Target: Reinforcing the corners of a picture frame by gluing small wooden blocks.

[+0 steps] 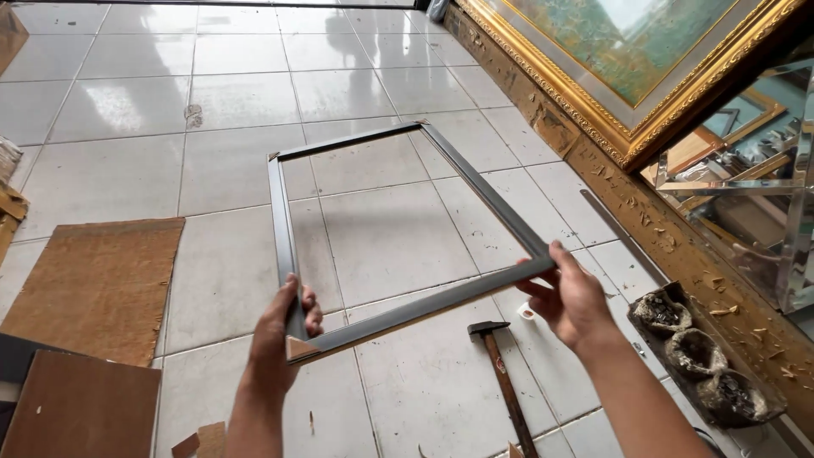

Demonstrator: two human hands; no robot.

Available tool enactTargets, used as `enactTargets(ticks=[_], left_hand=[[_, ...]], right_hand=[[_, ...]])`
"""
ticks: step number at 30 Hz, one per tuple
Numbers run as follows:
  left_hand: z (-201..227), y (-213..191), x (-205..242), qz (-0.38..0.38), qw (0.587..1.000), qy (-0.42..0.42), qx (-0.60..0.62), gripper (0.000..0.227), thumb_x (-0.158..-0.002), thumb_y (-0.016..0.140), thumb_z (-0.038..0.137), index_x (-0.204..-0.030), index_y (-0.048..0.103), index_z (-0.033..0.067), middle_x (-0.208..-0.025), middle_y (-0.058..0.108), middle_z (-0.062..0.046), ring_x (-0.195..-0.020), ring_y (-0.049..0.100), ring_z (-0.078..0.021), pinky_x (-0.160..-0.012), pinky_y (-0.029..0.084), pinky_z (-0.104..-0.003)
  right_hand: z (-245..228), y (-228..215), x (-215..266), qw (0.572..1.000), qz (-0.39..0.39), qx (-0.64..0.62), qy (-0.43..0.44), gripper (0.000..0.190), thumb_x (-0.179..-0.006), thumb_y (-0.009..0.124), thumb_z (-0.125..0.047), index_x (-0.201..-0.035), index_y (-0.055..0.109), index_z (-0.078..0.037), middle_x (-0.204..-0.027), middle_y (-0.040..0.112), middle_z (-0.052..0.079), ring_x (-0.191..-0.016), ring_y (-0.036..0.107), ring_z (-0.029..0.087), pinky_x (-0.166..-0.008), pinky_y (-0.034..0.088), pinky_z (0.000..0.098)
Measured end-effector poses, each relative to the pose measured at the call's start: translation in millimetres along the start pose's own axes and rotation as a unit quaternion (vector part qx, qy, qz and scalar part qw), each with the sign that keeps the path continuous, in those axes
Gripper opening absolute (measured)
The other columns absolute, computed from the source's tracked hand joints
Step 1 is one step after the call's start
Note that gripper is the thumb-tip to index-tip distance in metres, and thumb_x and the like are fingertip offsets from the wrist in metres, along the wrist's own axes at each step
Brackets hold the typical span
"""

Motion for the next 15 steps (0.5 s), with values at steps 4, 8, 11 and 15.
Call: enactTargets(ticks=[4, 8, 11, 15], left_hand=[[3.3, 13.4, 5.8, -0.035, 0.997, -0.012, 0.073, 0.052, -0.121, 0.054, 0.055, -0.092, 0.06, 0.0123, -0.059, 0.053, 0.002, -0.05, 0.052, -0.0065, -0.053, 0.04, -0.025], [-17.4, 42.3, 8.1, 0.011, 0.988, 0.017, 0.155, 0.069, -0.117, 0.036, 0.066, -0.136, 0.073, 0.0104, -0.107, 0.071, -0.008, -0.094, 0.068, -0.0222, -0.071, 0.053, -0.036], [-64.7, 81.0, 22.9, 0.067, 0.984, -0.098, 0.131, 0.053, -0.109, 0.041, 0.035, -0.15, 0.066, 0.0128, -0.137, 0.071, -0.011, -0.121, 0.067, -0.034, -0.084, 0.049, -0.045], [-86.5, 148.3, 42.6, -0.027, 0.98, -0.198, -0.025, 0.072, -0.095, 0.053, 0.032, -0.164, 0.06, 0.0121, -0.163, 0.068, -0.016, -0.153, 0.061, -0.0393, -0.119, 0.043, -0.053]], right_hand=[[10.4, -25.4, 4.8, 0.989, -0.126, -0.075, -0.005, 0.031, -0.111, 0.068, -0.02, -0.128, 0.064, 0.005, -0.107, 0.085, 0.024, -0.08, 0.083, 0.022, -0.058, 0.067, 0.0182], [54.7, -26.7, 18.2, 0.985, -0.059, -0.162, 0.018, 0.034, -0.104, 0.075, -0.015, -0.132, 0.067, 0.003, -0.105, 0.084, 0.02, -0.085, 0.083, 0.024, -0.072, 0.071, 0.0229], [85.8, 1.5, 29.4, 0.984, -0.047, -0.169, 0.036, 0.035, -0.104, 0.073, -0.016, -0.135, 0.069, -0.001, -0.11, 0.085, 0.018, -0.093, 0.082, 0.024, -0.076, 0.069, 0.0248], [120.0, 49.0, 32.8, 0.978, -0.097, -0.18, 0.043, 0.056, -0.103, 0.07, -0.018, -0.157, 0.06, -0.005, -0.115, 0.082, 0.016, -0.096, 0.081, 0.027, -0.084, 0.067, 0.0339]])
Point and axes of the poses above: each hand's wrist, its own x-axis away from the middle knuckle, its own y-axis out of the palm, z = x × y, the point moved 7 cm from there along -x, towards the middle knuckle
